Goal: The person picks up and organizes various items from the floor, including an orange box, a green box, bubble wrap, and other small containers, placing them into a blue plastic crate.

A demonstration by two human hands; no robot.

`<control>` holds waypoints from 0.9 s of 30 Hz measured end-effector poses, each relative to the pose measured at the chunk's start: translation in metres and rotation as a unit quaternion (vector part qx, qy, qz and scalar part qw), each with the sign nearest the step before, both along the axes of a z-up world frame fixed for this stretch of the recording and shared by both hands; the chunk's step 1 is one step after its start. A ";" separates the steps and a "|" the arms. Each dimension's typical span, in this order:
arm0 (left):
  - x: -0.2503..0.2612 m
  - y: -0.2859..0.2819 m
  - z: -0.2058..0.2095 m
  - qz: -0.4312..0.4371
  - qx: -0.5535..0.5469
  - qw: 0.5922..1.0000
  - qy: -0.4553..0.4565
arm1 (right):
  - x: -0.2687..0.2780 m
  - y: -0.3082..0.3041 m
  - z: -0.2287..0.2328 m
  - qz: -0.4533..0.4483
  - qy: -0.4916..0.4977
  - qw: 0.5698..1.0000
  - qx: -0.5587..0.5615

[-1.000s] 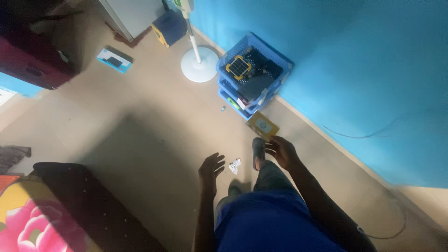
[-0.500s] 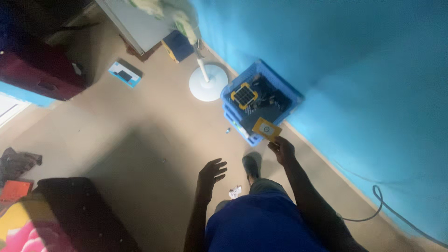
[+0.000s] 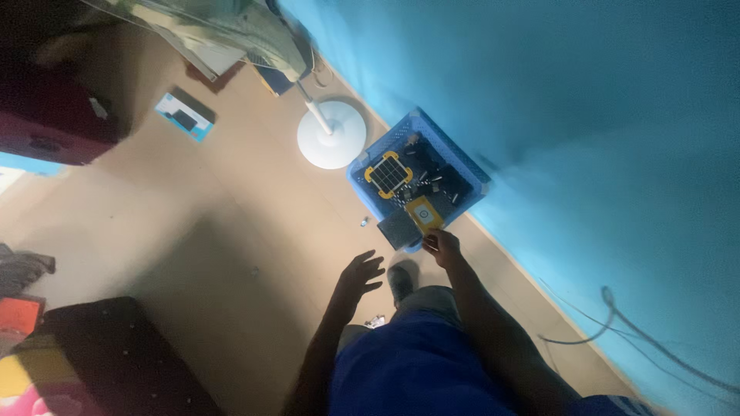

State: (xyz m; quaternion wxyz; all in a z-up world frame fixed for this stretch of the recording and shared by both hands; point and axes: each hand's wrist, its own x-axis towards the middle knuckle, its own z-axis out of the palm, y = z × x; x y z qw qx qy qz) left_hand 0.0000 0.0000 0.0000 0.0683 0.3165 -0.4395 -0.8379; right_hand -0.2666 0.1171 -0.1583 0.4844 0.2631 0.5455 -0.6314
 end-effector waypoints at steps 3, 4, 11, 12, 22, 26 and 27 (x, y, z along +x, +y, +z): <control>-0.016 -0.003 -0.011 0.015 0.017 1.000 -0.014 | -0.004 -0.002 -0.008 -0.006 -0.017 1.000 0.013; -0.020 -0.003 -0.012 0.024 0.030 0.999 -0.018 | -0.006 -0.005 -0.010 -0.007 -0.019 1.000 0.019; -0.025 0.000 -0.013 0.043 0.063 0.995 -0.066 | -0.016 -0.017 -0.020 0.005 -0.034 0.999 0.005; -0.023 -0.001 -0.014 0.046 0.061 0.994 -0.075 | -0.017 -0.020 -0.023 0.011 -0.031 0.999 0.008; -0.011 0.005 -0.028 0.119 0.069 0.983 -0.122 | 0.023 -0.051 -0.080 0.078 -0.017 0.996 -0.029; -0.005 0.014 -0.033 0.167 0.070 0.972 -0.147 | 0.067 -0.064 -0.102 0.110 -0.056 0.990 -0.071; -0.001 0.017 -0.037 0.178 0.066 0.970 -0.155 | 0.077 -0.068 -0.104 0.124 -0.064 0.988 -0.070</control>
